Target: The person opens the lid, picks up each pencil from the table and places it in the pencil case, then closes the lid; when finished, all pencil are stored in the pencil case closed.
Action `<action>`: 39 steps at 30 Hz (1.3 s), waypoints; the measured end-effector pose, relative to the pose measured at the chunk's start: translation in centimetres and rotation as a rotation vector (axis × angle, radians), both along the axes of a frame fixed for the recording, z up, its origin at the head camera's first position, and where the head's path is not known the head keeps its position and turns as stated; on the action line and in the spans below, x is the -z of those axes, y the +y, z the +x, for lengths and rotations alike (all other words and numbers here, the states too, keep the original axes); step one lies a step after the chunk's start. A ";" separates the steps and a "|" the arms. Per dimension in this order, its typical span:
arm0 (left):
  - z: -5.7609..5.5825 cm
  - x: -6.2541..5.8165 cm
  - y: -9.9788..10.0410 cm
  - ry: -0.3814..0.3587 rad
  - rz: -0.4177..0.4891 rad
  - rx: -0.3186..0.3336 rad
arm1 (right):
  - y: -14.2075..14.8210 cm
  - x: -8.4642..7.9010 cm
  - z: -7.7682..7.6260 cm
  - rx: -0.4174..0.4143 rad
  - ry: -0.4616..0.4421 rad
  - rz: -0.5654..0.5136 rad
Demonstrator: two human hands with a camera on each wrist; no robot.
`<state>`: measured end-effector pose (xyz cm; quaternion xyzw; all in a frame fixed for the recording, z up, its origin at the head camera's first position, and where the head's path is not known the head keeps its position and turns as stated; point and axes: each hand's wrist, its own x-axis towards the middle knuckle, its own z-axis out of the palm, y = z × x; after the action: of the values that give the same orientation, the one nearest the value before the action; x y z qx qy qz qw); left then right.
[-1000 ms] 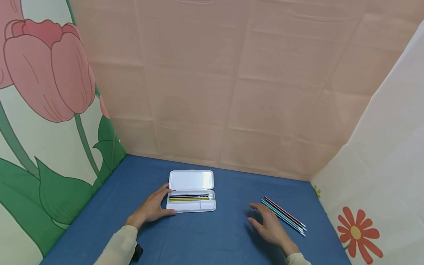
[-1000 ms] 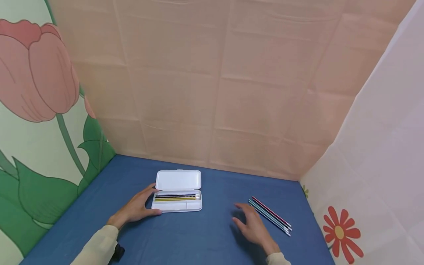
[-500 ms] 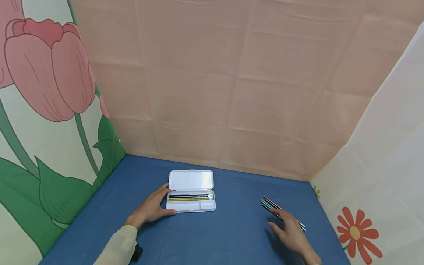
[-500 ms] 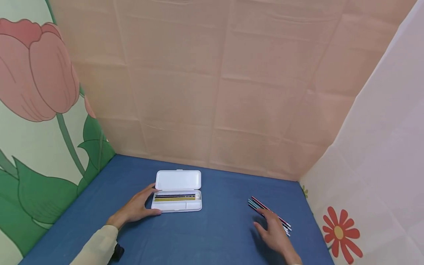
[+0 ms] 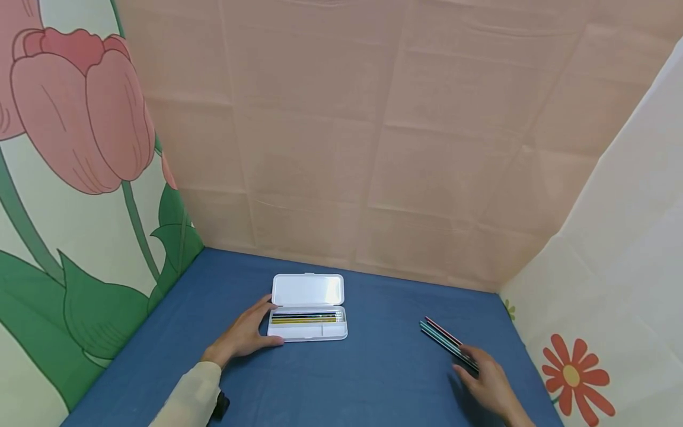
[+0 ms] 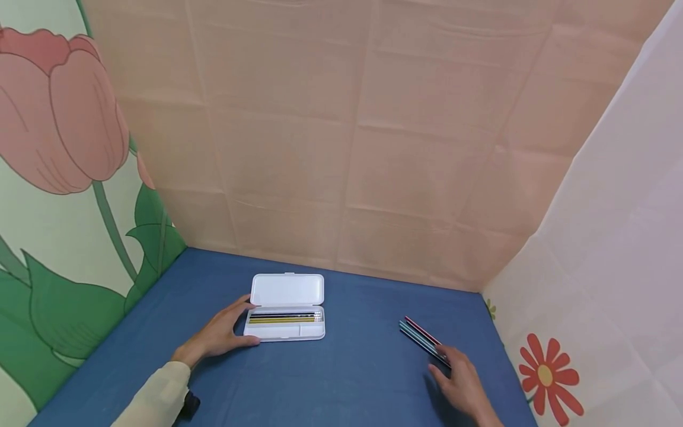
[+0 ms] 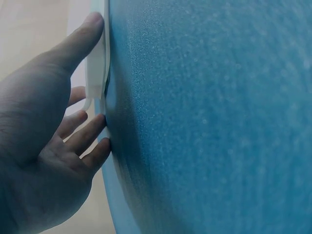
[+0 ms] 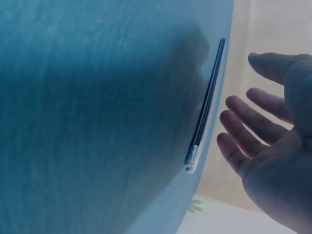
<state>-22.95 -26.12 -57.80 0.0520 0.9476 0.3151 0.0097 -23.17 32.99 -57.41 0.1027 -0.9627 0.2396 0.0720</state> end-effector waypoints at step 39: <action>0.0 -0.1 0.0 0.011 -0.010 0.002 | 0.5 1.2 -0.8 0.037 -0.163 0.000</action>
<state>-22.92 -26.14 -57.73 0.0545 0.9492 0.3099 0.0048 -23.95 33.53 -58.59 0.0651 -0.9671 0.2458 -0.0024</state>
